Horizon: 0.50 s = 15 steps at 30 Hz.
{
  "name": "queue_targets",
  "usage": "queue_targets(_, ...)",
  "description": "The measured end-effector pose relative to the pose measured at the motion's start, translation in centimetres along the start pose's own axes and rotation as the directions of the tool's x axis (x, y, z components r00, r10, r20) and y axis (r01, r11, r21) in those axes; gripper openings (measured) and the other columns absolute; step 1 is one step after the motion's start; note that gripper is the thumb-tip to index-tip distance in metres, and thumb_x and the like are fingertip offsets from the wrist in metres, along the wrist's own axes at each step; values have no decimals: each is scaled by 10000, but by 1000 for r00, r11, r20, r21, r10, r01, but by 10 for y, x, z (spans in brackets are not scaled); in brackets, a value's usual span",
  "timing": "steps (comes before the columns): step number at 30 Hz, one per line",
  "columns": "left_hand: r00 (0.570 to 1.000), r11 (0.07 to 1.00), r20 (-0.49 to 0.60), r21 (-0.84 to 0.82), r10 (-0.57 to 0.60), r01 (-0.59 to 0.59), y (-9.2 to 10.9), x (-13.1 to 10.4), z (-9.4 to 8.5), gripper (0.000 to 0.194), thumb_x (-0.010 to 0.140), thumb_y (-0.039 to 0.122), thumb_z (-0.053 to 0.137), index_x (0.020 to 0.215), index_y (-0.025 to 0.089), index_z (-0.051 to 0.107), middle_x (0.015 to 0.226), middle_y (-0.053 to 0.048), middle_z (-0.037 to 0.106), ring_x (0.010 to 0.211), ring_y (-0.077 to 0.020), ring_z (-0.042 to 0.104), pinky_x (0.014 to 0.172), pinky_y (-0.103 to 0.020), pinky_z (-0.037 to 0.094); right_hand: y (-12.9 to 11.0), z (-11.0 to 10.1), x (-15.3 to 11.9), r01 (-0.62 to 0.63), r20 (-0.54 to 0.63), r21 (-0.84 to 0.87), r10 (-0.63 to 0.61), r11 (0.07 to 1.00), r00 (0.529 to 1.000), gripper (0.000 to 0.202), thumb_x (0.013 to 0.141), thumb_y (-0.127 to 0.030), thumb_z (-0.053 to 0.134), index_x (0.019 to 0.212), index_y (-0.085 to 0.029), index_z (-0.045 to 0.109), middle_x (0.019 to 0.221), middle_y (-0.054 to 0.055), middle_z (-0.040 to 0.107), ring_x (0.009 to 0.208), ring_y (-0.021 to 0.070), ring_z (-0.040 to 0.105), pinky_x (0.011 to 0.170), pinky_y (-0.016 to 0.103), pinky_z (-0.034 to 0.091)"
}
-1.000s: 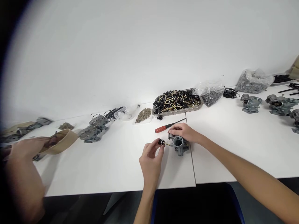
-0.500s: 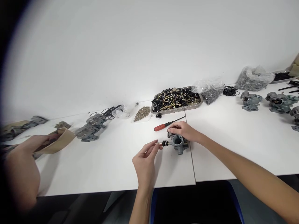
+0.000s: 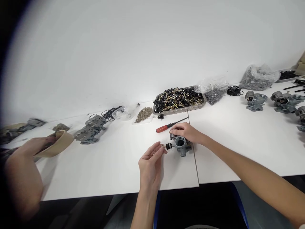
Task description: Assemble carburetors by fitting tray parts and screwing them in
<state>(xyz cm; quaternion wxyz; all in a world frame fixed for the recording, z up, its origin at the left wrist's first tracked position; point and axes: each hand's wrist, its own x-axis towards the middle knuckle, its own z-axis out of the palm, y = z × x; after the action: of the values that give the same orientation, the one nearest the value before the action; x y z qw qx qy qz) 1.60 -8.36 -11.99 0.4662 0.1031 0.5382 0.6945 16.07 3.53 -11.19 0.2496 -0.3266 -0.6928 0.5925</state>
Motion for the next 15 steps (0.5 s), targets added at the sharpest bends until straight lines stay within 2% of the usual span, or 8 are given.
queue_targets(5, 999, 996, -18, 82, 42, -41, -4, -3, 4, 421, 414, 270, 897, 774, 106, 754, 659, -52, 692, 592, -110, 608, 663, -280, 523, 2, 1, 0, -17, -8, 21, 17, 1000, 1000, 299, 839, -424, 630, 930, -148, 701, 940, 76, 693, 858, 176, 624, 794, 308, 473)
queue_targets(9, 998, 981, 35, 187, 53, -58, -7, -6, 5, 322, 519, 322, 861, 735, 107, 756, 599, -38, 657, 627, -107, 603, 674, -259, 518, 3, 1, 1, 2, -26, 13, -1, 1000, 1000, 294, 840, -418, 629, 932, -149, 702, 914, 75, 698, 834, 176, 623, 762, 307, 470)
queue_targets(15, 994, 980, 114, 199, 4, -26, -6, -16, 4, 369, 600, 367, 829, 843, 102, 749, 554, -16, 615, 481, -113, 548, 470, -263, 465, 5, 1, 1, 17, -24, -10, -17, 1000, 1000, 304, 848, -420, 613, 947, -147, 701, 901, 73, 697, 820, 171, 621, 745, 298, 459)
